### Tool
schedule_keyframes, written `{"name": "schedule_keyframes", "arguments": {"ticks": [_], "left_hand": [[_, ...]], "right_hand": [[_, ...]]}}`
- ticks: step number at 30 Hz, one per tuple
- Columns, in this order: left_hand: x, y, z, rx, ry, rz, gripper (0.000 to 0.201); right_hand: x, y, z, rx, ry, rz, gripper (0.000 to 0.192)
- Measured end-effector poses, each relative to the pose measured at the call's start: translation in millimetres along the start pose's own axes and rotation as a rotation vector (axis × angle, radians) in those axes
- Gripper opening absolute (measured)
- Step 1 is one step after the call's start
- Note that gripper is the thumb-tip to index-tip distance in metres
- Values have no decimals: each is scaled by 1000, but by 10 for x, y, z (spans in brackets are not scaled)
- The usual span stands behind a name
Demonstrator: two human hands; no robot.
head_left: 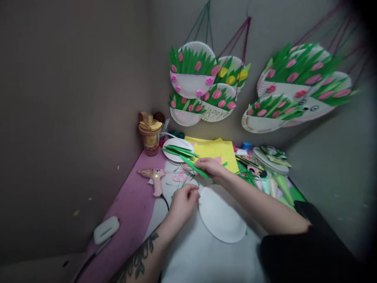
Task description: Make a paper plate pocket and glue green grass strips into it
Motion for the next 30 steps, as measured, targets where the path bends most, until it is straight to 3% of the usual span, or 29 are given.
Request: {"name": "schedule_keyframes", "arguments": {"ticks": [4, 5, 6, 9, 11, 13, 16, 19, 27, 30], "left_hand": [[-38, 18, 191, -30, 671, -164, 39], [-17, 43, 243, -54, 794, -171, 40], [6, 70, 289, -76, 889, -172, 40], [29, 138, 372, -85, 1000, -191, 44], [4, 154, 386, -72, 932, -195, 45], [-18, 151, 377, -65, 773, -148, 42], [-20, 150, 370, -76, 500, -68, 38], [-9, 169, 391, -92, 336, -45, 37], [-39, 162, 369, -19, 298, -107, 39], [-46, 138, 345, -9, 343, -116, 38]], "right_hand": [[95, 905, 136, 112, 4, -83, 22], [82, 1101, 173, 159, 47, -142, 18], [29, 1286, 207, 233, 216, -305, 20], [-70, 1663, 295, 311, 534, -584, 18], [-82, 1767, 274, 320, 505, -640, 16], [-52, 1778, 199, 315, 338, -601, 12], [69, 1690, 84, 283, -3, -364, 5], [191, 1590, 80, 172, -252, -152, 20], [380, 1481, 114, 54, -601, 86, 29], [429, 1459, 56, 51, -637, 120, 32]]}}
Point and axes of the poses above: each hand's wrist, its own y-axis away from the middle knuckle, its own z-axis out of the palm, x = y × z, the point moved 3 cm from there along -y, towards the middle knuckle, and after that the axes turned 2 degrees about z, right-handed, at the moved point
